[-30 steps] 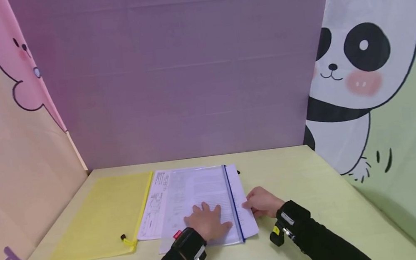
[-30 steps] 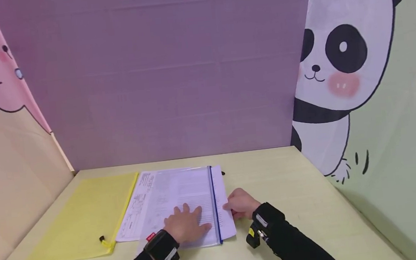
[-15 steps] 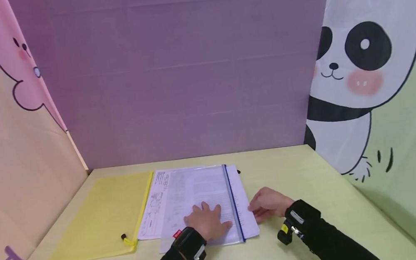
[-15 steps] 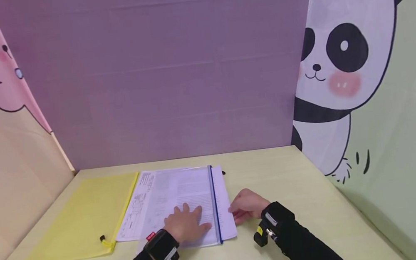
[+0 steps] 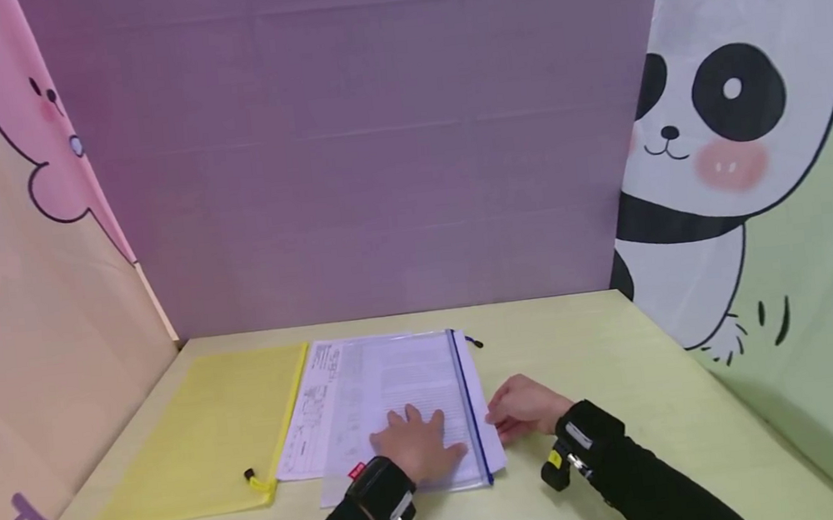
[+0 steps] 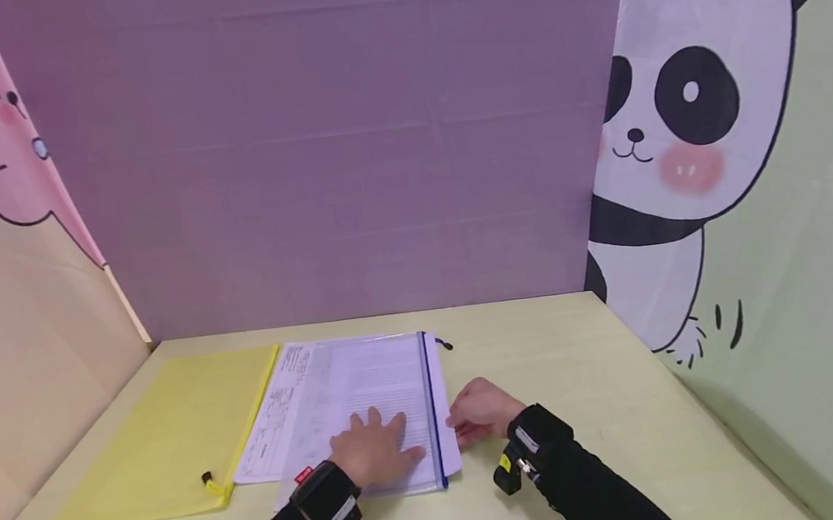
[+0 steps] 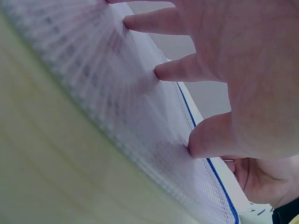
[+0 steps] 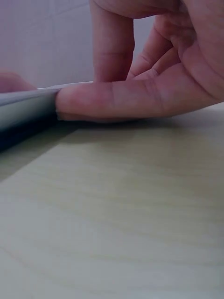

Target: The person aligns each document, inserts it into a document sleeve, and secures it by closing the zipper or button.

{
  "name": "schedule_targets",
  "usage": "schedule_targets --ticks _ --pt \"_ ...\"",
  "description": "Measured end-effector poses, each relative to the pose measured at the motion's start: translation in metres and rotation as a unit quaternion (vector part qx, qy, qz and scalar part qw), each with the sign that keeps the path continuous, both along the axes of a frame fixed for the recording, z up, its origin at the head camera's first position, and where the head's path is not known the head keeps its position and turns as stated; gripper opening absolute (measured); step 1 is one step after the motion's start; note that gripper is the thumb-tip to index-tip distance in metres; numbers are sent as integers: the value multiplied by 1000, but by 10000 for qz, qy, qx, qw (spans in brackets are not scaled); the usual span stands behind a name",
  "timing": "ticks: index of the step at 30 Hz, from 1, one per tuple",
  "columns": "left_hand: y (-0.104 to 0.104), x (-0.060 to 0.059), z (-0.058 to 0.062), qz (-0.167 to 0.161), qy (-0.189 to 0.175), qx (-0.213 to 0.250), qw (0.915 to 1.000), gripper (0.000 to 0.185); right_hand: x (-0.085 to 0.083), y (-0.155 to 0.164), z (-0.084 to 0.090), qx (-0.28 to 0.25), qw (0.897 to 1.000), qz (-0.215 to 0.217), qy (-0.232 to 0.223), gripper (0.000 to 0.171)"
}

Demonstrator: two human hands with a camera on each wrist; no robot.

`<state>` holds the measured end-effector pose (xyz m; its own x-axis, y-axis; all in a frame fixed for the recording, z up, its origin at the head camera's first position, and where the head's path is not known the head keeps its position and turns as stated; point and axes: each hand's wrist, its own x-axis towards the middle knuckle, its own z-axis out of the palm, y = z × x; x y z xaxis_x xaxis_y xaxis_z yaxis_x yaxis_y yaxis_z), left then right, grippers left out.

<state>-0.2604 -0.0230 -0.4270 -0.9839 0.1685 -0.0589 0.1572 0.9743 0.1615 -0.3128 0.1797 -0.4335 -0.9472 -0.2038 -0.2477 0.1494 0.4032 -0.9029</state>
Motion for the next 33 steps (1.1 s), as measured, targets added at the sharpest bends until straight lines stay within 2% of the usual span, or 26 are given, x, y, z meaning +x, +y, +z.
schedule_targets --ticks 8,14,21,27,33 --pt "0 -2 1 -61 -215 108 9997 74 -2 -10 -3 -11 10000 45 88 8" --pt "-1 -2 1 -105 -227 216 9995 73 -1 -16 -5 -133 9996 201 172 9" --pt "0 0 4 -179 -293 359 9988 68 1 -28 -6 126 9992 162 354 8" --pt "0 0 6 -207 -359 334 9986 66 -1 -32 -8 177 9978 304 565 11" --pt "-1 1 2 -271 -321 275 9987 67 2 -32 -4 530 9963 320 602 9"
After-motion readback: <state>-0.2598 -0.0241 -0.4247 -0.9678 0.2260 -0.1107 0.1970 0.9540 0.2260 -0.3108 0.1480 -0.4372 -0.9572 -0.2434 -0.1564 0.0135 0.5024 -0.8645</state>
